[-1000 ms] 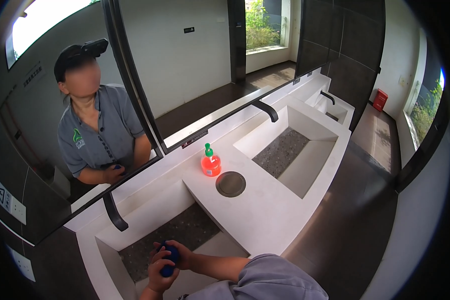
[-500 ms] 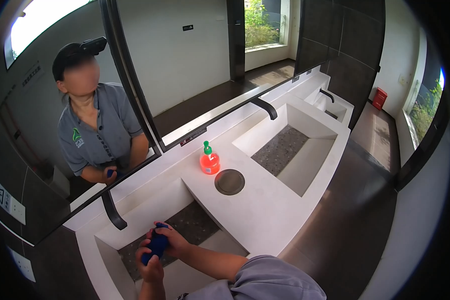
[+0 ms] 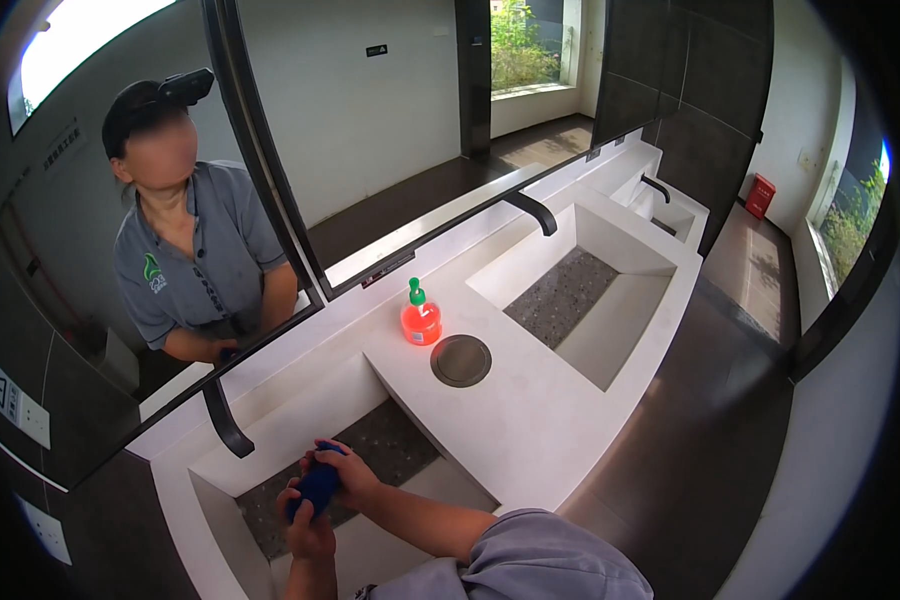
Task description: Washing and wringing out a blue cleaning cloth in a bathroom sink.
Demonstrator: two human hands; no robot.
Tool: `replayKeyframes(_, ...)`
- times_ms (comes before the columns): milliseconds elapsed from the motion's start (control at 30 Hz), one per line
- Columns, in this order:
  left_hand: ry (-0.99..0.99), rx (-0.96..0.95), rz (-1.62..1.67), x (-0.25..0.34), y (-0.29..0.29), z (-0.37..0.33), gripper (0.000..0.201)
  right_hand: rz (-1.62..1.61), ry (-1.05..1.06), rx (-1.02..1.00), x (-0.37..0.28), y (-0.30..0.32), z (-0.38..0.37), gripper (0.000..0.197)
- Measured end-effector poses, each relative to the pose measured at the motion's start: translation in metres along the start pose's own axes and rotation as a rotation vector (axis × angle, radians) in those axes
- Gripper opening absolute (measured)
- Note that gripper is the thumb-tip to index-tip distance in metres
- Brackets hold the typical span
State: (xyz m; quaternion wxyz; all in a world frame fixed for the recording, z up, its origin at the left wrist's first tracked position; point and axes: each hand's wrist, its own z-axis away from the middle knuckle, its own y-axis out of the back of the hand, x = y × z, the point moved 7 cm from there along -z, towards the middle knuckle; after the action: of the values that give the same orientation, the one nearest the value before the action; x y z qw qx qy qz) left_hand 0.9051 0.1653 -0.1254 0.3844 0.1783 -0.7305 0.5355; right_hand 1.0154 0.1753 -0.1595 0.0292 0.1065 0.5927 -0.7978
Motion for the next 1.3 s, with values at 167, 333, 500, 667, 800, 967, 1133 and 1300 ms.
replayKeyframes(167, 0.01, -0.046, -0.051, 0.001, 0.0, -0.001, 0.027, -0.035, -0.035, -0.076, 0.002, -0.001, -0.001, 0.043)
replayKeyframes(333, 0.031, -0.074, -0.085, 0.005, 0.0, 0.0, 0.028, -0.028, -0.074, -0.157, 0.002, -0.005, 0.002, 0.044)
replayKeyframes(500, 0.035, -0.078, -0.061, 0.006, -0.003, 0.0, 0.028, -0.021, -0.085, -0.189, 0.004, -0.001, -0.001, 0.038)
replayKeyframes(667, 0.067, -0.069, 0.031, 0.001, -0.002, -0.002, 0.027, -0.081, -0.033, -0.141, 0.004, 0.004, -0.003, 0.037)
replayKeyframes(800, 0.095, -0.044, 0.092, -0.005, -0.001, -0.001, 0.026, -0.103, -0.003, -0.112, 0.001, 0.005, 0.001, 0.038)
replayKeyframes(967, 0.122, -0.049, 0.11, -0.008, -0.005, -0.002, 0.027, -0.13, 0.015, -0.146, -0.003, 0.002, 0.002, 0.043)
replayKeyframes(1133, 0.126, -0.085, 0.113, -0.005, -0.01, -0.002, 0.027, -0.117, -0.034, -0.206, -0.002, -0.001, 0.003, 0.041)
replayKeyframes(1300, 0.162, -0.071, 0.166, -0.008, -0.004, -0.002, 0.026, -0.058, -0.075, -0.146, -0.002, -0.002, 0.006, 0.037)
